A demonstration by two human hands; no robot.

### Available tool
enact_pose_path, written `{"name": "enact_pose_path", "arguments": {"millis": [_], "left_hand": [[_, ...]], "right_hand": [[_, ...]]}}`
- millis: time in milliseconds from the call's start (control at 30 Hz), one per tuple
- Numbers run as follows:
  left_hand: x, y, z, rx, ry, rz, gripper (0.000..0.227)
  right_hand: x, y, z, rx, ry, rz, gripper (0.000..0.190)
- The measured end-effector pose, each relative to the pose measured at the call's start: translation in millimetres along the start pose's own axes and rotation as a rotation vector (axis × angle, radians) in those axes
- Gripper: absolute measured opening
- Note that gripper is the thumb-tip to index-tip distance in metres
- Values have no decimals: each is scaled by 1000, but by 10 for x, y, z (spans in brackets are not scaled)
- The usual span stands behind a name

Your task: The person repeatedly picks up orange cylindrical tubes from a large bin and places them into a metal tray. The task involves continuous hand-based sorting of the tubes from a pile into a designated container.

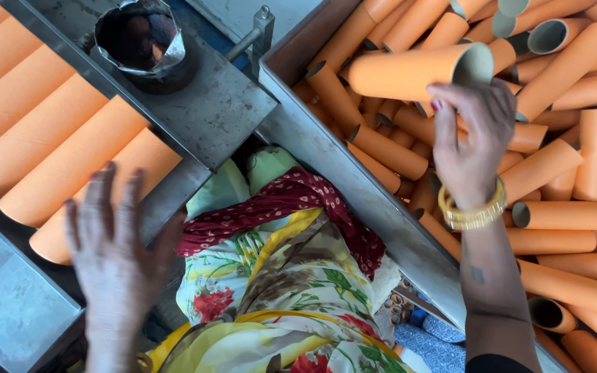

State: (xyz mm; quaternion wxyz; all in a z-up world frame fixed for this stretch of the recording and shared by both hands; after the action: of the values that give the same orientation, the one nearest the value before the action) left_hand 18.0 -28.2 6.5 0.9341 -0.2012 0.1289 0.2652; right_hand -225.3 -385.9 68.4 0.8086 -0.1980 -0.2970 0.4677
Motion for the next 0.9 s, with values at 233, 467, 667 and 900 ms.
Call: {"name": "enact_pose_path", "arguments": {"millis": [233, 467, 667, 900], "left_hand": [[-697, -19, 29, -140, 108, -392, 83], [-136, -13, -26, -11, -93, -96, 92], [414, 100, -86, 41, -309, 114, 83], [513, 144, -191, 21, -296, 102, 66]], "right_hand": [[1282, 32, 125, 417, -819, 396, 17], [199, -87, -933, 509, -368, 1, 39], [-1062, 529, -1786, 1022, 273, -147, 75], [-1450, 962, -1979, 1150, 485, -121, 54]]}}
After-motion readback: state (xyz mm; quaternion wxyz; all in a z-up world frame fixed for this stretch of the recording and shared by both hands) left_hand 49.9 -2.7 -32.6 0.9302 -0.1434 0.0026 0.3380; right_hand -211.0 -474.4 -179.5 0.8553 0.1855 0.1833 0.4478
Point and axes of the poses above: each hand's wrist, its own y-axis away from the middle knuckle, its own z-axis out of the back of the hand, x = y × z, the point moved 3 cm from there along -y, towards the middle knuckle, and after that the axes turned 8 degrees about -z, right-handed, at the moved point
